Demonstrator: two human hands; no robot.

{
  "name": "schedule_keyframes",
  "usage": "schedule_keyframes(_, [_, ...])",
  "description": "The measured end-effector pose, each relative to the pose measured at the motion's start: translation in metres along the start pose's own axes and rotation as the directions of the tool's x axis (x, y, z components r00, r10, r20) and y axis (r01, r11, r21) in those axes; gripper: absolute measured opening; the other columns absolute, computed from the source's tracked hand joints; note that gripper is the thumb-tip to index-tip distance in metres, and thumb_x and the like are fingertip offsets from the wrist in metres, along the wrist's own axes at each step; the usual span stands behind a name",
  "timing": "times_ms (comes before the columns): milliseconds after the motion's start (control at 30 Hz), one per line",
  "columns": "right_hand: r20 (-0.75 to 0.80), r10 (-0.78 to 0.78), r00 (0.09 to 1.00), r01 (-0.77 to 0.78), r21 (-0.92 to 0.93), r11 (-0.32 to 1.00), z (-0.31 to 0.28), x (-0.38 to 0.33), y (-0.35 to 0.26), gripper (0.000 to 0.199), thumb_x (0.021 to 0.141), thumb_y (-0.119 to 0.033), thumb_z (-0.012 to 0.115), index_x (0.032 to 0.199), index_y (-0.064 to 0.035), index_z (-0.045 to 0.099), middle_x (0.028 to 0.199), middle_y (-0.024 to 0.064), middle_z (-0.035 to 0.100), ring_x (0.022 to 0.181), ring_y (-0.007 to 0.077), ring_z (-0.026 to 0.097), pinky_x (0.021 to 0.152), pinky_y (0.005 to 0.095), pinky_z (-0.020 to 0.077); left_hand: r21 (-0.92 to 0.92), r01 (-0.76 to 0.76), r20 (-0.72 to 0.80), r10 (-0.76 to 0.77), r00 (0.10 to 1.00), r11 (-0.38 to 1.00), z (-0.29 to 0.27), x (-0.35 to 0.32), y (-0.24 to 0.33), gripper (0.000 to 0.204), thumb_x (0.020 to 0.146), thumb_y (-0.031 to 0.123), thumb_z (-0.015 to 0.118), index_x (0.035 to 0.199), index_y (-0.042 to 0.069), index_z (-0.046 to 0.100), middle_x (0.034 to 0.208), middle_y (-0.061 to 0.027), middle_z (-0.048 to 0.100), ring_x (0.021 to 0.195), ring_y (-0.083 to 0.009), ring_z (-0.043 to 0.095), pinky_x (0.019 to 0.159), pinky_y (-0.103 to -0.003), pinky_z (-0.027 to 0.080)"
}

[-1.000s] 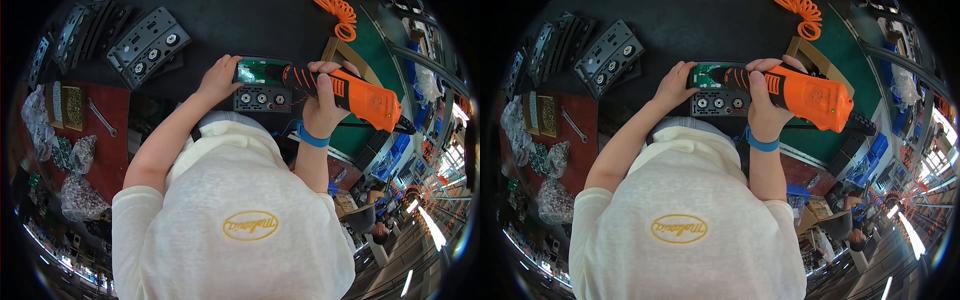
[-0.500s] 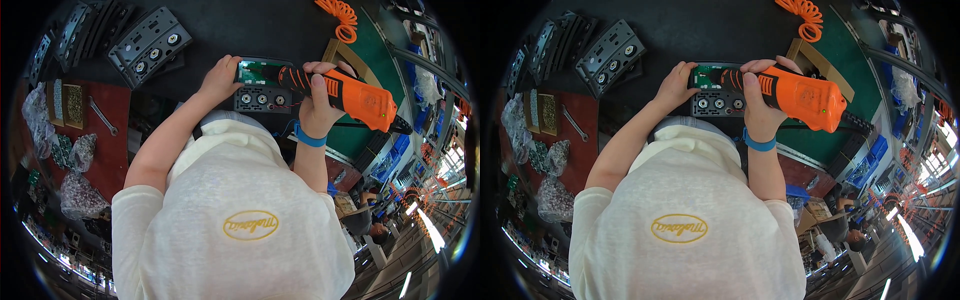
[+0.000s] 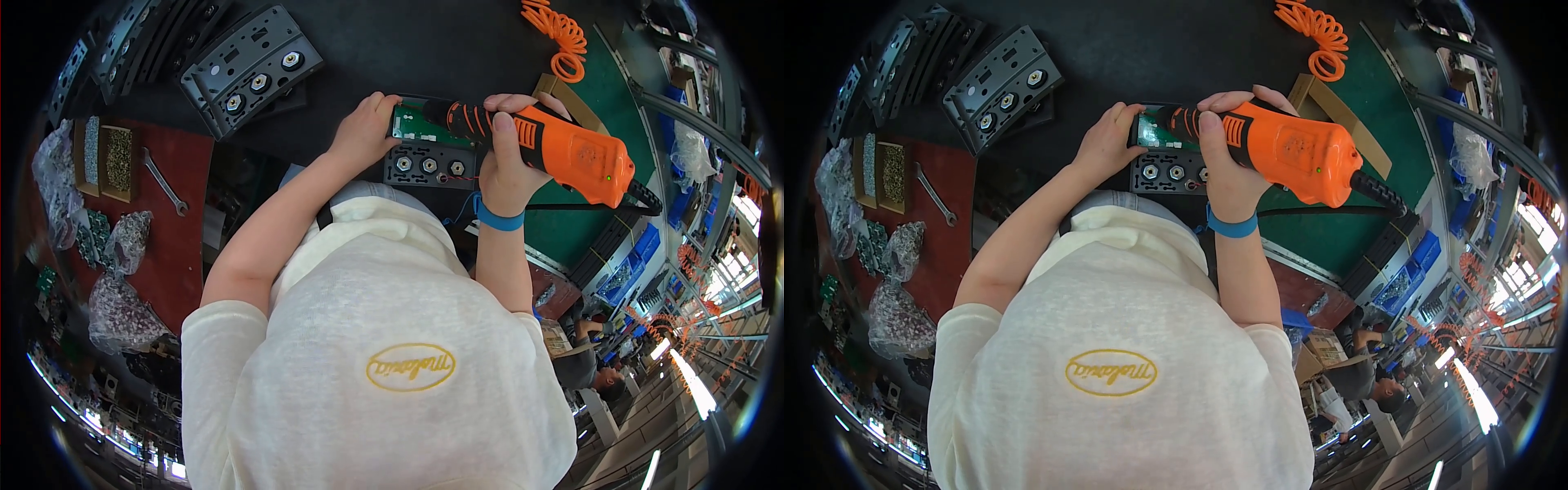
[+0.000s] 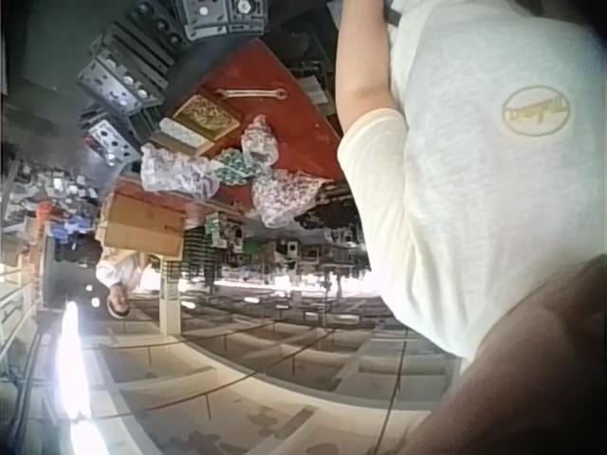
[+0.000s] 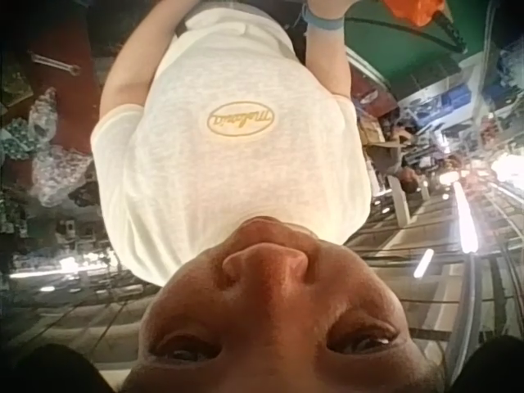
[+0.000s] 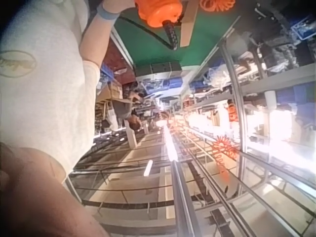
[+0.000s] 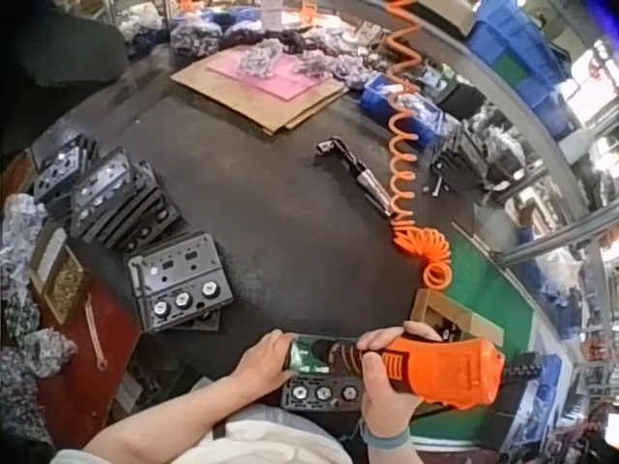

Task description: The person is assembling an electronic control panel by installing a circuit board and then packing components into a plastic bag.

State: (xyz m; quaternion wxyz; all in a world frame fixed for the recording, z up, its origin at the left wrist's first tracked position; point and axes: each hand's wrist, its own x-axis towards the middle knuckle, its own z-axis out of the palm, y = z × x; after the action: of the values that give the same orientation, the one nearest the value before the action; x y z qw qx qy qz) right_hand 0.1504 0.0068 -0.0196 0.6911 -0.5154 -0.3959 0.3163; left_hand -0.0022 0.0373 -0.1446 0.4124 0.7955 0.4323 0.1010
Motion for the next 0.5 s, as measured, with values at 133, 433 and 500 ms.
schedule_keyframes(133, [0.011,-0.026,1.000,0.026,-0.024,0.999,-0.001,0.003,0.000,0.040,0.078,0.008,0.057,0.114,-0.0002,0.041,0.086,0.0116,0.059,0.083,0.0240,0.059,0.083,0.0403,0.0471,-0.097,0.064,0.034,-0.061,0.998,0.993,-0.012,0.000,0.005,0.051,0.071,0.013,0.067,0.117,0.005,0.046,0.107,-0.0114,0.050,0.103,-0.0285,0.053,0.083,-0.038,0.048])
schedule_keyframes(433, [-0.113,0.043,0.993,-0.039,0.031,0.999,-0.009,0.006,-0.011,0.042,0.077,0.009,0.059,0.114,-0.0008,0.040,0.084,0.0102,0.059,0.081,0.0219,0.058,0.081,0.0376,0.0466,-0.269,0.364,0.108,-0.348,0.931,0.892,-0.007,0.017,-0.016,0.032,0.085,0.025,0.048,0.100,0.000,0.062,0.098,-0.0166,0.063,0.094,-0.0310,0.060,0.084,-0.038,0.046])
schedule_keyframes(500, [-0.111,0.026,0.993,-0.024,0.022,0.999,-0.012,0.005,-0.010,0.042,0.077,0.008,0.060,0.113,-0.0006,0.040,0.085,0.0101,0.059,0.081,0.0220,0.058,0.081,0.0379,0.0468,-0.292,0.405,0.152,-0.376,0.914,0.867,-0.010,0.022,-0.010,0.034,0.086,0.028,0.048,0.096,0.000,0.064,0.091,-0.0162,0.065,0.091,-0.0309,0.061,0.082,-0.038,0.047])
